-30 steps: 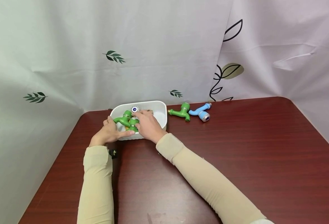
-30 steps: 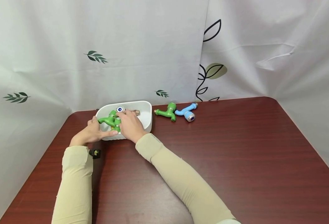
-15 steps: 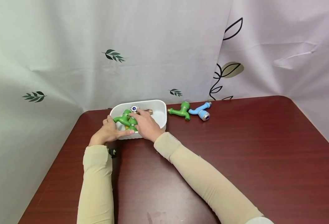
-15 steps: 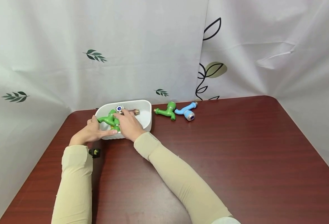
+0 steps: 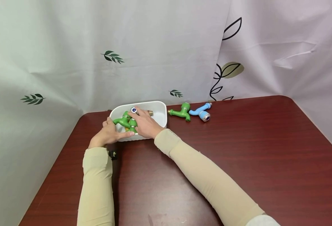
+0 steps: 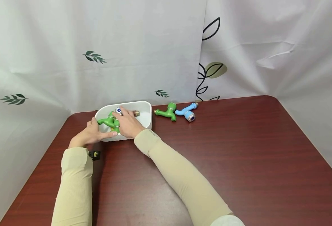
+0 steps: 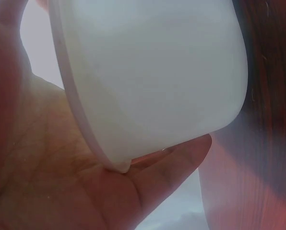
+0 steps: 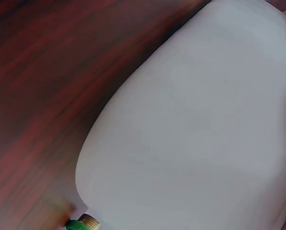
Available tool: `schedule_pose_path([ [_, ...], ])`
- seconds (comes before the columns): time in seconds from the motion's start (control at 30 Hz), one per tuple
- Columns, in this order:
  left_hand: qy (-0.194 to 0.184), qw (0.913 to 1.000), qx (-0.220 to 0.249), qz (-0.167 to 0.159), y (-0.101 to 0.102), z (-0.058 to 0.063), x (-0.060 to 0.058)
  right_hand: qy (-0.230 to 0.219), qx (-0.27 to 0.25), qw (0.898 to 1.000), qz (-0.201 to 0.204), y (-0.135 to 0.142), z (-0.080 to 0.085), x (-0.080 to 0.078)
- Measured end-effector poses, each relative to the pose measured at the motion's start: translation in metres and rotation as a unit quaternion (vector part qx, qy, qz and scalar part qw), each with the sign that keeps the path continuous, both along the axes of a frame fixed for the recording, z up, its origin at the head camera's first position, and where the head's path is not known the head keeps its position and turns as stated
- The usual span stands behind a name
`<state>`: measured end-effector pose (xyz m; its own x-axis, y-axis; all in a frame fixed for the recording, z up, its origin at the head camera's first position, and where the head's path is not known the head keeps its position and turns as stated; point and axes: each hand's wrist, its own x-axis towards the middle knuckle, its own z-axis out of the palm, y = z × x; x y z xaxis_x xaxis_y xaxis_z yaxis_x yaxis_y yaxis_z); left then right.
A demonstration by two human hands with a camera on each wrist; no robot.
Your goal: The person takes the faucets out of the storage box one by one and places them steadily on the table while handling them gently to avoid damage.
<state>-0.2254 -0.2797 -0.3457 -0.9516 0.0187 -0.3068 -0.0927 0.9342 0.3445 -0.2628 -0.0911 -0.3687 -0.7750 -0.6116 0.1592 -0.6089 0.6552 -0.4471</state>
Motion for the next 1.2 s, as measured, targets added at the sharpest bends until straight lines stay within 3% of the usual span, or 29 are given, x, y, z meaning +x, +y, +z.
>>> schedule_pose_path([
  [0.27, -0.005, 1.0, -0.002, 0.003, 0.0002, 0.0008, 0.0009, 0.007, -0.001, 1.0, 0.005, 0.0004, -0.0005, 0.0011],
  [0.53, -0.004, 1.0, 0.002, 0.002, 0.0, 0.001, 0.0007, 0.05, 0.007, 0.999, 0.017, -0.0007, -0.0034, 0.0015],
  [0.9, 0.0, 1.0, 0.002, 0.0, 0.0009, 0.002, -0.0003, 0.042, 0.008, 0.998, 0.041, -0.001, -0.0038, 0.0006],
  [1.2, -0.006, 1.0, 0.003, -0.001, 0.0014, 0.0032, 0.0008, 0.072, 0.033, 0.996, 0.028, 0.0005, 0.0017, 0.0059],
])
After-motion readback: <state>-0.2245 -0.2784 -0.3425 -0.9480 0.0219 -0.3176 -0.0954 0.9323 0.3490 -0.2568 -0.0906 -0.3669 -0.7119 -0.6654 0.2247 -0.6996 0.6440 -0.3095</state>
